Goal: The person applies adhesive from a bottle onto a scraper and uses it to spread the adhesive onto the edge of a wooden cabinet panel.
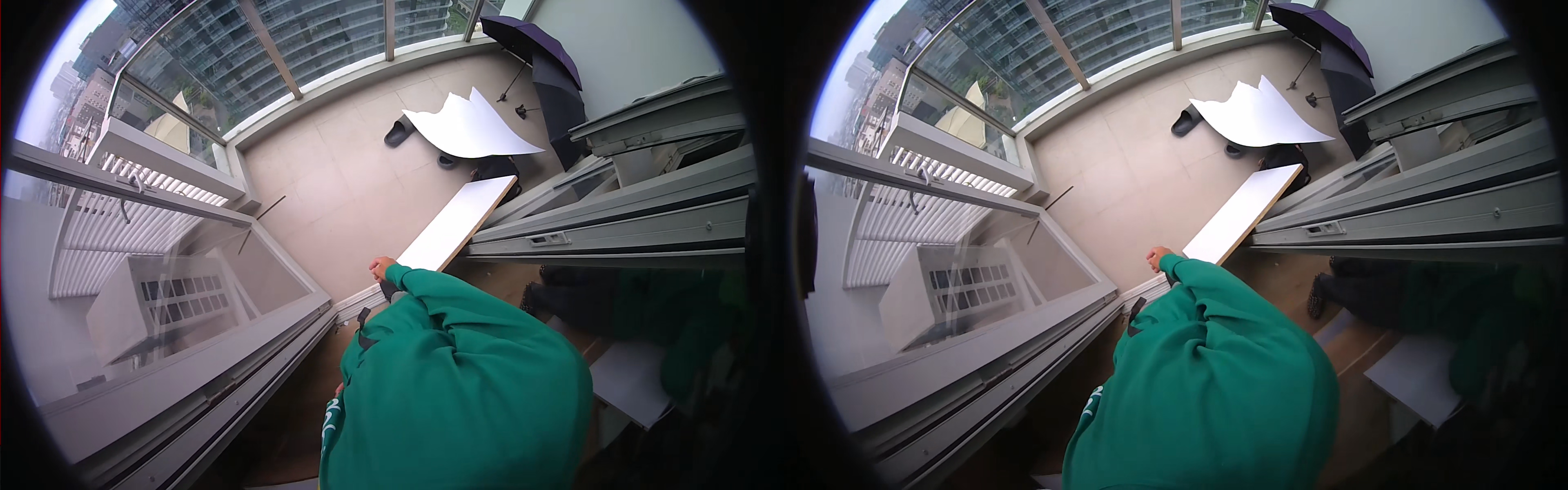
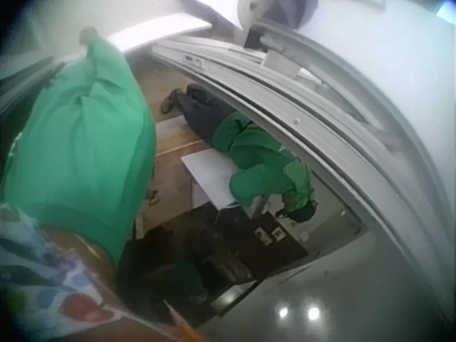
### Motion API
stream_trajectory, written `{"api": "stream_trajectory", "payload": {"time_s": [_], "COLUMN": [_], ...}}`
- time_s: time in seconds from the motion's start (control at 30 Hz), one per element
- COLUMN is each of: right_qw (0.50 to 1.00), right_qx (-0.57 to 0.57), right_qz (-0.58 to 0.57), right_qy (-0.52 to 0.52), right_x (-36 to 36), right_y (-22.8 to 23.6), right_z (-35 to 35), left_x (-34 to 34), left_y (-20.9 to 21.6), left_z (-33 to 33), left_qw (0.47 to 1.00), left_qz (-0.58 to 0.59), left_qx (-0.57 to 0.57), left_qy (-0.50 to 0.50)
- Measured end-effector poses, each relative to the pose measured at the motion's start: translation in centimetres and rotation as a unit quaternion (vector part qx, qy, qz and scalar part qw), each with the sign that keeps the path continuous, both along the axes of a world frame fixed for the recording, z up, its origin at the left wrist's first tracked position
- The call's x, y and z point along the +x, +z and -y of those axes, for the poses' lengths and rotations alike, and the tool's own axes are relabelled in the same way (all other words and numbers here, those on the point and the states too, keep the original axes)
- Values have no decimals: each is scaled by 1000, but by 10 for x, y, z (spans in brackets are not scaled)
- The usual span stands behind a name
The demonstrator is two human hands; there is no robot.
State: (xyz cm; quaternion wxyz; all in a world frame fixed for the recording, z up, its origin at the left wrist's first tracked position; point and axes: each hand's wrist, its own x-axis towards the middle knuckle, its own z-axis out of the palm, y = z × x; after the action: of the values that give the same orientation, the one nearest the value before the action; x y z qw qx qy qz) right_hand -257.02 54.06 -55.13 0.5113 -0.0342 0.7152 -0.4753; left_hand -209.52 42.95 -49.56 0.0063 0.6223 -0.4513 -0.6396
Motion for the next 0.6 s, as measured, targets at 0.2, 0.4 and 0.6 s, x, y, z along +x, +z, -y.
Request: {"api": "stream_trajectory", "payload": {"time_s": [0.2,0.4,0.6], "right_qw": [997,992,995], "right_qx": [72,126,86], "right_qz": [5,-15,-39], "right_qy": [28,12,5], "right_x": [42,24,26], "right_y": [-50,-35,-58], "right_z": [-59,-58,-26], "left_x": [-7,-27,-10], "left_y": [5,16,1], "left_z": [22,29,45], "left_qw": [1000,998,995], "left_qz": [-11,-45,-51], "left_qx": [1,19,26], "left_qy": [2,42,-79]}}
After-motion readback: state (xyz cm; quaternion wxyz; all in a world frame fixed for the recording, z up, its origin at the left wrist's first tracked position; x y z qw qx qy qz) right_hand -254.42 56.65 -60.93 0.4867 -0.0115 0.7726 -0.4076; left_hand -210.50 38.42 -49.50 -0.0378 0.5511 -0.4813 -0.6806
